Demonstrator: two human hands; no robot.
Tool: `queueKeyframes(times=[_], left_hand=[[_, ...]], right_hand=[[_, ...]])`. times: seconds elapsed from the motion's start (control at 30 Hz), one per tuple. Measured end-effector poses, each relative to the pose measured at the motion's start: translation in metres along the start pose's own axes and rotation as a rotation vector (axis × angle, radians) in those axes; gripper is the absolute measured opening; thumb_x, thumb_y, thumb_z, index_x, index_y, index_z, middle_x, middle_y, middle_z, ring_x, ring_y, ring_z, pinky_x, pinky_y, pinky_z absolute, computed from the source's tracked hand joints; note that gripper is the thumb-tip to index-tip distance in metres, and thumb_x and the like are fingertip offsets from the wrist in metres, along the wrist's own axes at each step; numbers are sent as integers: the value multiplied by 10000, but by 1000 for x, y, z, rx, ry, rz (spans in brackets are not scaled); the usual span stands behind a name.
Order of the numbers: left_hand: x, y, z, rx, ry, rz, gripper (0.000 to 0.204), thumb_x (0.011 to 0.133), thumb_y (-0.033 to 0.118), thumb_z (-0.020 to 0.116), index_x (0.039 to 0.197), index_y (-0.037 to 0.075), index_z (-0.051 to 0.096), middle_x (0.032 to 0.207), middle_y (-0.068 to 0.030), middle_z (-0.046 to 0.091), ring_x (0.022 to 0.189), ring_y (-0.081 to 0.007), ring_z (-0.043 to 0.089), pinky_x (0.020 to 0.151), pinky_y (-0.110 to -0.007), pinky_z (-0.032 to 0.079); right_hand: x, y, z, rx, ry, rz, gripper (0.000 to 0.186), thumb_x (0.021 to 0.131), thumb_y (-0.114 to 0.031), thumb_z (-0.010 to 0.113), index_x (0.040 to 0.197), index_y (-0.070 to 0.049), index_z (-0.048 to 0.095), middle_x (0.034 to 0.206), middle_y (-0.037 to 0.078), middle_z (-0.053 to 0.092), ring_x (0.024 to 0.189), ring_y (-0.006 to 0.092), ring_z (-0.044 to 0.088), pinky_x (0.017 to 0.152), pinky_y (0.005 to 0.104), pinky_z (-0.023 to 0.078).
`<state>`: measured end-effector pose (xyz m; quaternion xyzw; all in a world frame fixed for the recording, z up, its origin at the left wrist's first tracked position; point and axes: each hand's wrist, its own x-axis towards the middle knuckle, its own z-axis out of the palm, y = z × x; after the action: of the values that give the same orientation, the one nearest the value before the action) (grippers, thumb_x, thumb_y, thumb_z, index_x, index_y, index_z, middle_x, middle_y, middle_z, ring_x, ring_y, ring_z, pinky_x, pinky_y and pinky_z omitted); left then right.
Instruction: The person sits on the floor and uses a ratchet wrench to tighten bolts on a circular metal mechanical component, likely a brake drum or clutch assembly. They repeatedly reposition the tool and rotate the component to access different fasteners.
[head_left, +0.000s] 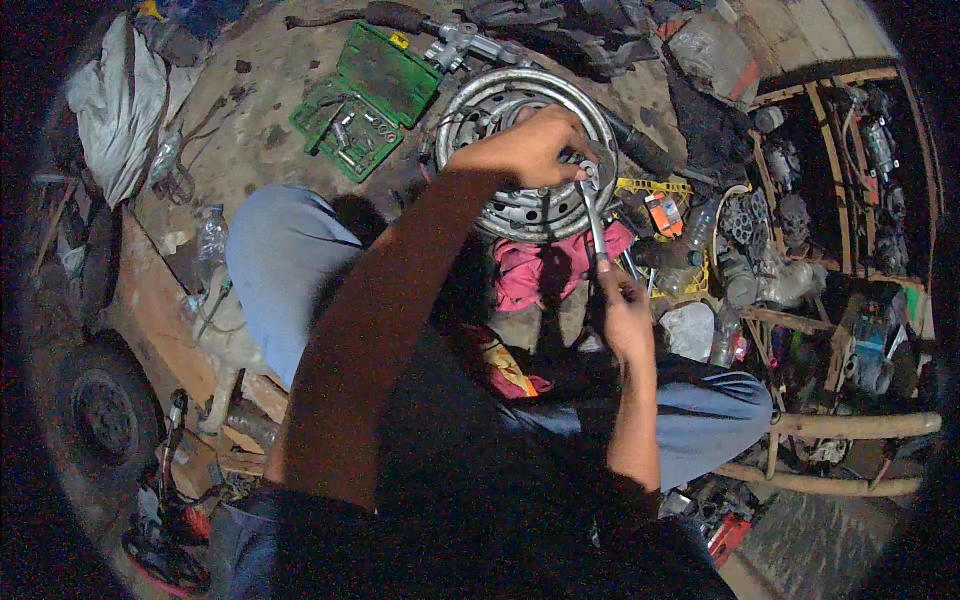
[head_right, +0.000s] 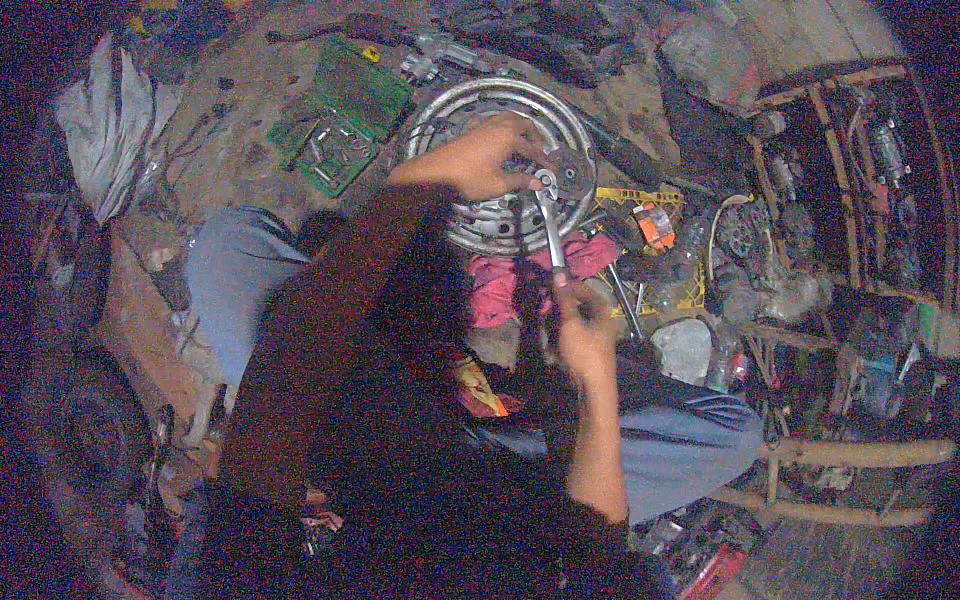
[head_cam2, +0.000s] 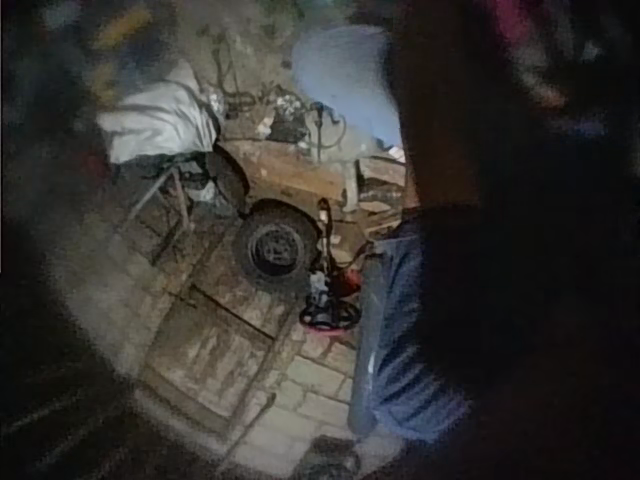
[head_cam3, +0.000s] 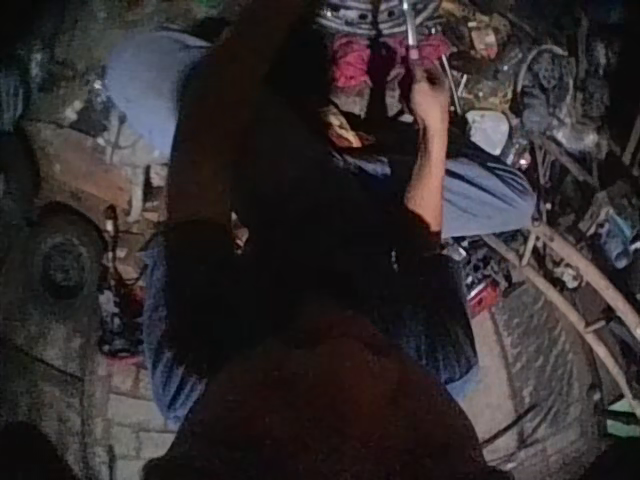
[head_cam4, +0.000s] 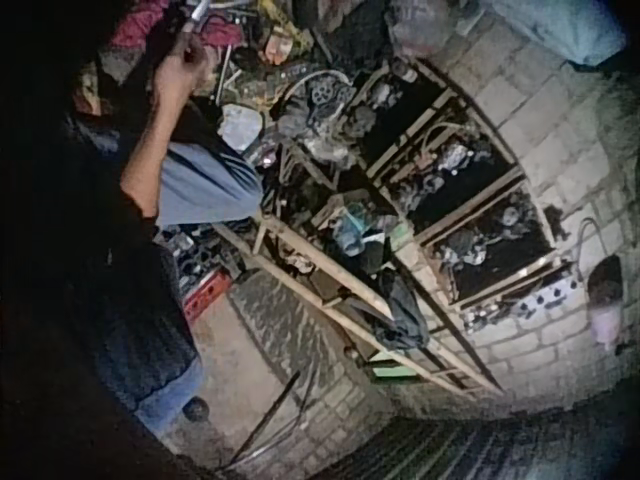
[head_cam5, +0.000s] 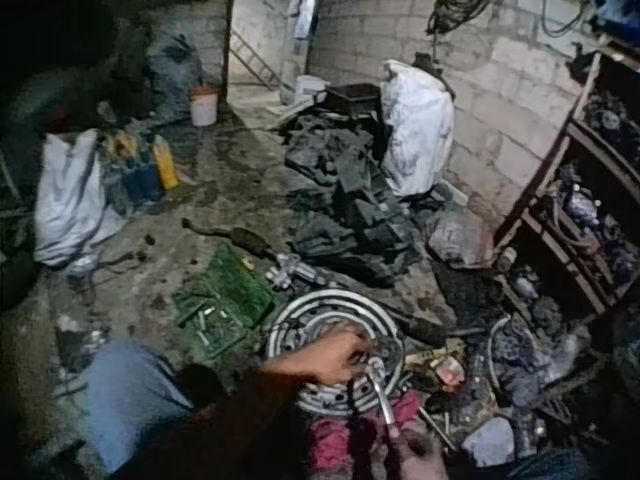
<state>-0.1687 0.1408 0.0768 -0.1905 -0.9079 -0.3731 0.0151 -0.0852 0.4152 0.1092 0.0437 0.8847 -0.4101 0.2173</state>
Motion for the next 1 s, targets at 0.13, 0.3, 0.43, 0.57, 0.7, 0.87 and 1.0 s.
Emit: queueKeyframes(times=[0.13, 0.3, 0.43, 0.57, 0.7, 0.87, 1.0], left_hand=[[-10, -12, 8, 11, 101, 25, 368, 829, 347, 772, 1132, 141, 747, 1158, -149, 634, 1183, -369, 549, 1026, -524, 404], [3, -5, 8, -61, 80, -27, 370, 774, 344, 817, 1026, 85, 738, 1168, -140, 653, 1247, -353, 530, 1028, -563, 378], [0, -7, 11, 33, 154, 47, 375, 781, 365, 813, 1020, 91, 719, 1098, -148, 663, 1153, -371, 566, 994, -481, 430], [-11, -18, 10, 3, 158, 37, 381, 790, 367, 808, 1041, 94, 723, 1120, -151, 664, 1166, -374, 561, 1020, -490, 421], [-6, -3, 8, 3, 147, 29, 363, 819, 347, 788, 1067, 91, 720, 1136, -161, 659, 1175, -379, 563, 1043, -490, 414], [-9, -10, 7, -33, 262, 71, 307, 862, 286, 735, 1098, 90, 708, 1159, -171, 654, 1164, -385, 577, 1043, -498, 415], [-25, -8, 9, 192, 309, -42, 297, 875, 232, 701, 1136, 93, 686, 1272, -170, 600, 1270, -391, 510, 1061, -511, 412]], right_hand=[[40, -22, -44, -205, -85, 22, 570, 917, -525, 702, 1166, -12, 723, 992, 100, 714, 915, 185, 613, 883, 341, 476], [162, -36, -106, -400, -331, -228, 489, 921, -419, 732, 1250, -58, 713, 1060, 66, 718, 949, 155, 611, 892, 318, 483], [194, -61, -106, -427, -558, -415, 403, 956, -341, 704, 1226, -42, 719, 1071, 83, 725, 981, 160, 629, 916, 331, 494], [152, -69, -91, -598, -445, -284, 440, 948, -312, 722, 1262, -8, 667, 1210, 118, 694, 1142, 193, 629, 1028, 350, 467], [140, -29, -62, -335, -510, -577, 527, 940, -350, 720, 1326, -9, 610, 1295, 185, 658, 1217, 275, 619, 1067, 414, 447], [136, -59, -12, -467, -214, -767, 456, 966, -250, 685, 1304, 44, 596, 1167, 242, 701, 1130, 302, 669, 989, 395, 489], [116, -75, 1, -573, -189, -885, 458, 958, -309, 685, 1242, 46, 631, 1180, 318, 657, 1122, 444, 642, 948, 457, 504]])
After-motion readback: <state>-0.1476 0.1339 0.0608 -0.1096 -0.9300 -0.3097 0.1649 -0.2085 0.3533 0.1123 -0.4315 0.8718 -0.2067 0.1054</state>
